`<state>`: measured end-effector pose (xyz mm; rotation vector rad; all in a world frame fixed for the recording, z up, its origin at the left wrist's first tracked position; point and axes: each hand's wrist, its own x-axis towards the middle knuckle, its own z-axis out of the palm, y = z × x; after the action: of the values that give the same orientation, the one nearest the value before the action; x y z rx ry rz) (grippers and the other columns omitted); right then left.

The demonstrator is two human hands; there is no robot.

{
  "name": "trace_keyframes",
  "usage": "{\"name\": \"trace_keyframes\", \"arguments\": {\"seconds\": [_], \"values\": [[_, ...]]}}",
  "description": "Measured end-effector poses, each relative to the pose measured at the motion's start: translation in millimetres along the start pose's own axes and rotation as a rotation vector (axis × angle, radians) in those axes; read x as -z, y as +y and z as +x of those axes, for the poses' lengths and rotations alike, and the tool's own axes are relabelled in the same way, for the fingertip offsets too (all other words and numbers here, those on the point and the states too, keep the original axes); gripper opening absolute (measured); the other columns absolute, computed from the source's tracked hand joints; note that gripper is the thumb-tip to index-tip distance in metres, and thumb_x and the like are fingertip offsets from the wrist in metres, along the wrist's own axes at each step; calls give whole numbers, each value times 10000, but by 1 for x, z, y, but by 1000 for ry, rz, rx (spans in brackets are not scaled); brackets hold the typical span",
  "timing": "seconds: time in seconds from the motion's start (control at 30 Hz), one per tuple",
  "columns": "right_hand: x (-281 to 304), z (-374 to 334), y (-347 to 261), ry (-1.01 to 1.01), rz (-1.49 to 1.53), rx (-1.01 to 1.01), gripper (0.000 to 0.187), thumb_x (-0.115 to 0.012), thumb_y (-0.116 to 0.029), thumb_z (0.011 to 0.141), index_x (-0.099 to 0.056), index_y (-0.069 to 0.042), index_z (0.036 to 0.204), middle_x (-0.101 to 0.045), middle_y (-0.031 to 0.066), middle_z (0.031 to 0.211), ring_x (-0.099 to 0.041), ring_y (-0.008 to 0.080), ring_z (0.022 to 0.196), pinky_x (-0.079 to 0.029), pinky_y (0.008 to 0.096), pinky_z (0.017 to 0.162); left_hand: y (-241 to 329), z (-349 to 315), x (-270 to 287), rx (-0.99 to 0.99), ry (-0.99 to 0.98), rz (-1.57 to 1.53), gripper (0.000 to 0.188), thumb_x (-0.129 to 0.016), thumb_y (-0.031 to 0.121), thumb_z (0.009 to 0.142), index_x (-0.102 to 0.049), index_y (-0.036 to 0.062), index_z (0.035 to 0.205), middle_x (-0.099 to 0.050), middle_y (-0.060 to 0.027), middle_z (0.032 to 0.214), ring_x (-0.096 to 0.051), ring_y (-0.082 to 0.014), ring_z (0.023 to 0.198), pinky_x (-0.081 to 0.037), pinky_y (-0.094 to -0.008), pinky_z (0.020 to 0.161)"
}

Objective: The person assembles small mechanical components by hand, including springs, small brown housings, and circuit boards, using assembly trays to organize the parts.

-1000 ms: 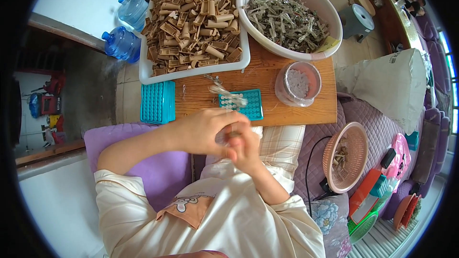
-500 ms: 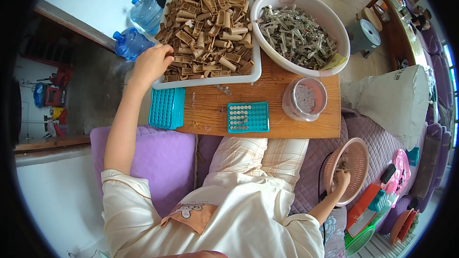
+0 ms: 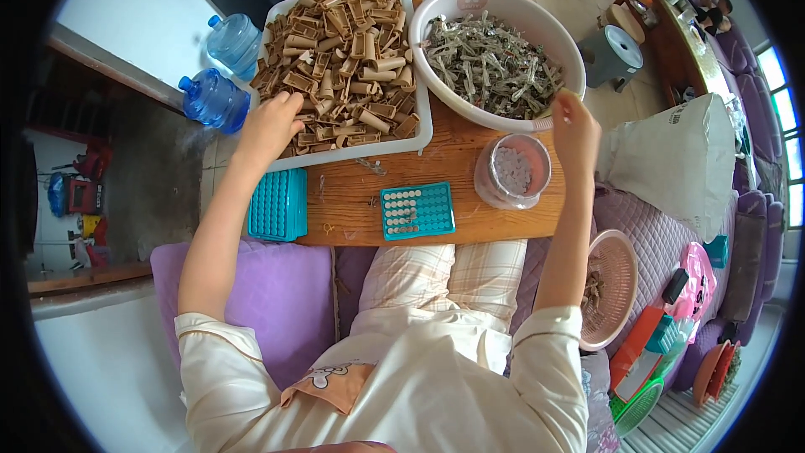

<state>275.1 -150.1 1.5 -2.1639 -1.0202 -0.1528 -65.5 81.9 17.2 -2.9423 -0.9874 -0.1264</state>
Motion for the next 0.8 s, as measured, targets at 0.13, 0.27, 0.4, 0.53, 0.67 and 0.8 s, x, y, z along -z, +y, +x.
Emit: {"name": "trace_keyframes", "arguments": {"seconds": [0.13, 0.27, 0.4, 0.53, 0.67, 0.8], "values": [[-55, 64, 19, -25, -115, 147, 203, -548, -159, 746, -579, -47, 912, -591, 147, 838, -574, 290, 747, -446, 372, 686, 6, 4, -10, -116, 44, 93, 158, -560, 38, 688, -498, 42, 834, -557, -93, 788, -585, -253, 712, -495, -334, 597], [-87, 84, 20, -78, -266, 116, 208, -568, -174, 736, -591, -68, 914, -569, 141, 867, -556, 298, 810, -443, 385, 718, 9, 0, -1, -60, -13, 53, 154, -477, 4, 712, -497, 26, 863, -572, -116, 783, -598, -267, 689, -497, -346, 572], [-99, 86, 13, -105, -367, 220, 185, -579, -175, 726, -599, -59, 869, -540, 152, 866, -518, 312, 881, -436, 383, 747, 11, 0, 7, -4, -24, 21, 199, -455, 6, 714, -484, 21, 911, -577, -133, 760, -602, -282, 665, -493, -367, 555], [-93, 95, 14, 22, -278, 213, 134, -569, -168, 705, -611, -51, 756, -548, 156, 793, -541, 317, 783, -441, 377, 713, 17, -2, 11, -4, -21, 16, 227, -451, 45, 730, -474, 28, 955, -577, -148, 743, -600, -291, 649, -488, -382, 548], [-69, 109, 10, 51, -133, 163, 184, -548, -195, 700, -608, -39, 776, -562, 167, 745, -560, 298, 704, -435, 360, 672, 19, -4, 6, -86, 2, -40, 229, -446, 67, 742, -475, 29, 966, -578, -152, 741, -600, -291, 653, -485, -388, 552], [-29, 123, -22, 170, 89, 31, 204, -545, -210, 718, -620, -61, 836, -578, 147, 764, -573, 251, 701, -434, 319, 646, 21, -5, 5, -74, -60, -68, 222, -439, 81, 751, -476, 28, 963, -579, -147, 737, -599, -291, 660, -483, -392, 551]]}}
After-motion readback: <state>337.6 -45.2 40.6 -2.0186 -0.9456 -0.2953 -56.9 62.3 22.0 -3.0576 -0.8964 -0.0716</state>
